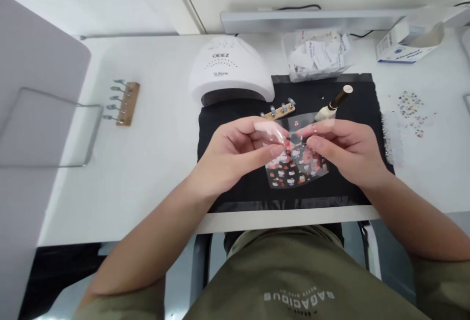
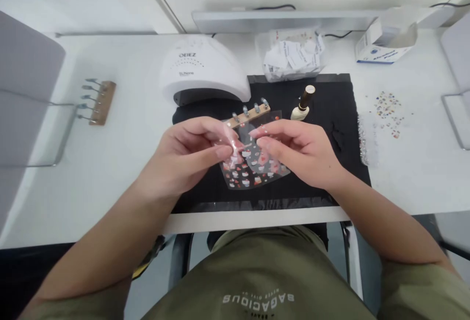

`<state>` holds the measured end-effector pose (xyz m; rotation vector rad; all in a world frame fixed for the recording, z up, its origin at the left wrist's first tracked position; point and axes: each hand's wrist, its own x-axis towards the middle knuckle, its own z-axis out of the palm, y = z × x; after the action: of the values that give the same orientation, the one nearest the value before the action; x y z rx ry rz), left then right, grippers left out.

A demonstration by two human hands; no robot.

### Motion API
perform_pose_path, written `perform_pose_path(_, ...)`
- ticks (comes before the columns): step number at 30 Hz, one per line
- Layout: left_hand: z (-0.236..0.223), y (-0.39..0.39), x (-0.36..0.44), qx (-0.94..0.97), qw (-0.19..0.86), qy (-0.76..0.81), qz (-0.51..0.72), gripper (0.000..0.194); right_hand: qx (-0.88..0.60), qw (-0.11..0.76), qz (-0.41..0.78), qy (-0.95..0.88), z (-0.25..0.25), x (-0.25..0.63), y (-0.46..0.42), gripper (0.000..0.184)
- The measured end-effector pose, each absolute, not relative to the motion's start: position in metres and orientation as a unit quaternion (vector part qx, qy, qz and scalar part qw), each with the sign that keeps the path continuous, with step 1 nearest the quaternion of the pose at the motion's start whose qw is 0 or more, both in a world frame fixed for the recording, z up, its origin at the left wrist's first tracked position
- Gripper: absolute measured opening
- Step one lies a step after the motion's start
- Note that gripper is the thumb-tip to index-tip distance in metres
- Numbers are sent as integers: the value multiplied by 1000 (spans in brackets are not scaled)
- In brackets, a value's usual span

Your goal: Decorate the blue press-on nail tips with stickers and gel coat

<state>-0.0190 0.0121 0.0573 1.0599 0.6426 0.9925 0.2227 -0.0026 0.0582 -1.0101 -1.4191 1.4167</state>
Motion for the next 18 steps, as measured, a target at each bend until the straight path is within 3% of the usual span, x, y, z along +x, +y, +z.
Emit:
perform_pose_path(4, 51, 8, -21, 451, 724, 271, 446, 11, -408, 433, 567, -569, 60, 223, -4, 5)
perform_pose_path(11, 53, 0, -22, 395, 763, 296, 418, 11, -408, 409, 596, -558, 64, 227, -7, 25)
perform_pose_path(18, 51, -7, -11, 356, 745, 364, 432, 4, -422, 387, 612, -545, 67, 225, -5, 25)
